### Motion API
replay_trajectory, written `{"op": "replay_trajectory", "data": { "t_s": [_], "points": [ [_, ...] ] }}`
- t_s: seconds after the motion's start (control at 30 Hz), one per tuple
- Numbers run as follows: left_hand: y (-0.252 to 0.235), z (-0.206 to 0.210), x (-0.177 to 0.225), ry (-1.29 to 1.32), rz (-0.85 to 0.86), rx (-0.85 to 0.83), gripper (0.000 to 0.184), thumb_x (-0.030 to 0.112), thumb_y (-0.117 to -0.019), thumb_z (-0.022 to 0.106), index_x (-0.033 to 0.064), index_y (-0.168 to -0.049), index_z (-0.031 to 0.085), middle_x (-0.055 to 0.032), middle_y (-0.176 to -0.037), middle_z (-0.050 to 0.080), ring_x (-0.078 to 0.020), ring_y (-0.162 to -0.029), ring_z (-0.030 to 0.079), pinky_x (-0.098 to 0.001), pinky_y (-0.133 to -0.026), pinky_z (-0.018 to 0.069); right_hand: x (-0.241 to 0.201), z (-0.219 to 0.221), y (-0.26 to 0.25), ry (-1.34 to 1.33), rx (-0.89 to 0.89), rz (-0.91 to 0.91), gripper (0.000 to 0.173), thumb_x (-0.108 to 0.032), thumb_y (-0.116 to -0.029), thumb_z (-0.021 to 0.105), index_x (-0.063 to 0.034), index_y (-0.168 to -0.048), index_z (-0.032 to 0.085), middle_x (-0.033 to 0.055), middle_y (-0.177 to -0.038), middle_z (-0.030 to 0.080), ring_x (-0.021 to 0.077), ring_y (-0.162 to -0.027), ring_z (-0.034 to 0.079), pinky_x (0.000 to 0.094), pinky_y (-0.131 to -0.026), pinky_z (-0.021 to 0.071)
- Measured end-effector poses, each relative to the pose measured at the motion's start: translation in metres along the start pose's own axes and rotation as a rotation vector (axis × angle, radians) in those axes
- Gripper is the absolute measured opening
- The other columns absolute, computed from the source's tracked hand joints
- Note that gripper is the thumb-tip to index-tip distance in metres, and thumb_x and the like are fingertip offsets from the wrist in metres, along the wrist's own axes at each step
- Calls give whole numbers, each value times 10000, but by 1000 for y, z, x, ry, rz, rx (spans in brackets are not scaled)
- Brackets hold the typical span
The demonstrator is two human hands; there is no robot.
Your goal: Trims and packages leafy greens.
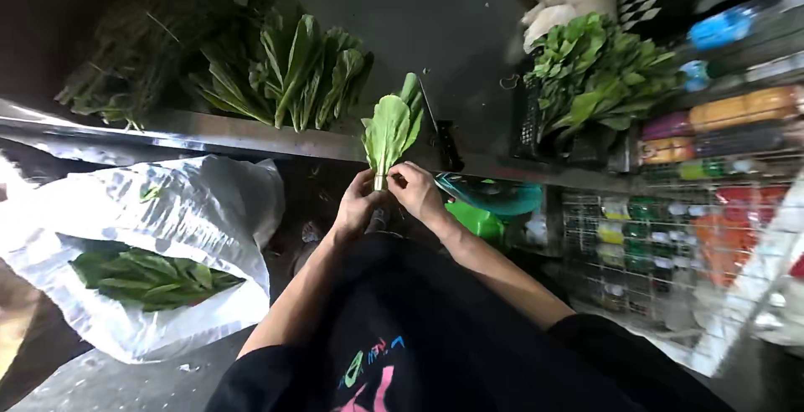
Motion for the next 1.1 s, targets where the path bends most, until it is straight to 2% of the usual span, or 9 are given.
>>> {"op": "replay_trajectory", "data": {
  "t_s": [0.07,0.13,0.27,0.4,0.47,0.6,0.77,0.87,1.1],
  "points": [
    [7,0,7,160,-10,-121,464,63,-1017,564,104,-1472,482,-149,-1219,672,-236,-954,699,-401,-839,597,-2,-10,10,-34,53,20,126,-88,-916,724,-16,-1020,726,129,-1019,722,210,-918,719,388,-845,614],
    [14,-1,15,157,-10,-194,449,94,-1016,604,108,-1456,514,-130,-1225,678,-226,-967,698,-395,-852,599,-4,-16,21,-76,91,84,143,-64,-900,725,-4,-1031,720,132,-1025,719,191,-909,715,374,-837,613],
    [14,-2,22,58,20,-192,489,51,-956,689,118,-1416,535,-124,-1152,694,-232,-931,708,-406,-835,611,3,-13,36,-263,152,240,160,-75,-909,688,-30,-1060,718,78,-985,725,140,-880,699,361,-813,598],
    [11,2,25,50,67,-110,490,78,-939,724,152,-1391,552,-109,-1175,691,-235,-958,705,-417,-825,612,11,-2,33,-662,174,311,126,-97,-936,628,-79,-1044,689,17,-875,650,92,-690,581,269,-615,518],
    [9,7,30,85,93,-56,495,72,-946,710,158,-1399,532,-101,-1212,685,-230,-983,702,-413,-832,606,6,-5,21,-739,133,265,136,-131,-931,631,-103,-1054,683,0,-864,632,71,-654,547,244,-578,486],
    [-4,10,37,278,49,-4,501,29,-958,666,125,-1422,504,-125,-1159,682,-224,-911,707,-400,-818,614,-7,-12,0,-701,49,122,148,-120,-909,618,-74,-1036,679,3,-896,661,70,-765,615,258,-678,542],
    [-11,11,24,428,-38,85,499,25,-969,654,127,-1428,489,-112,-1076,681,-191,-851,692,-372,-787,605,-3,-10,8,-421,-19,149,172,-94,-887,617,-59,-1039,690,47,-852,666,114,-658,595,302,-585,527],
    [-14,10,10,464,-33,149,454,36,-978,650,118,-1399,500,-107,-1091,684,-187,-847,678,-360,-762,585,1,-2,11,-328,-36,131,149,-76,-908,662,-35,-1044,706,81,-1016,692,126,-801,656,320,-728,584],
    [-37,2,-2,455,38,215,286,99,-958,715,51,-1211,590,-99,-989,690,-188,-849,691,-370,-787,605,-1,12,17,-158,267,153,126,-94,-950,718,-43,-1061,750,110,-1087,725,168,-979,710,346,-883,599]
  ]
}}
Point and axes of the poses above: each hand's wrist, its own y-axis away from the middle knuckle, its own z-axis out of the palm, x = y × z, the point moved 8 cm from there along -y, towards the middle knuckle
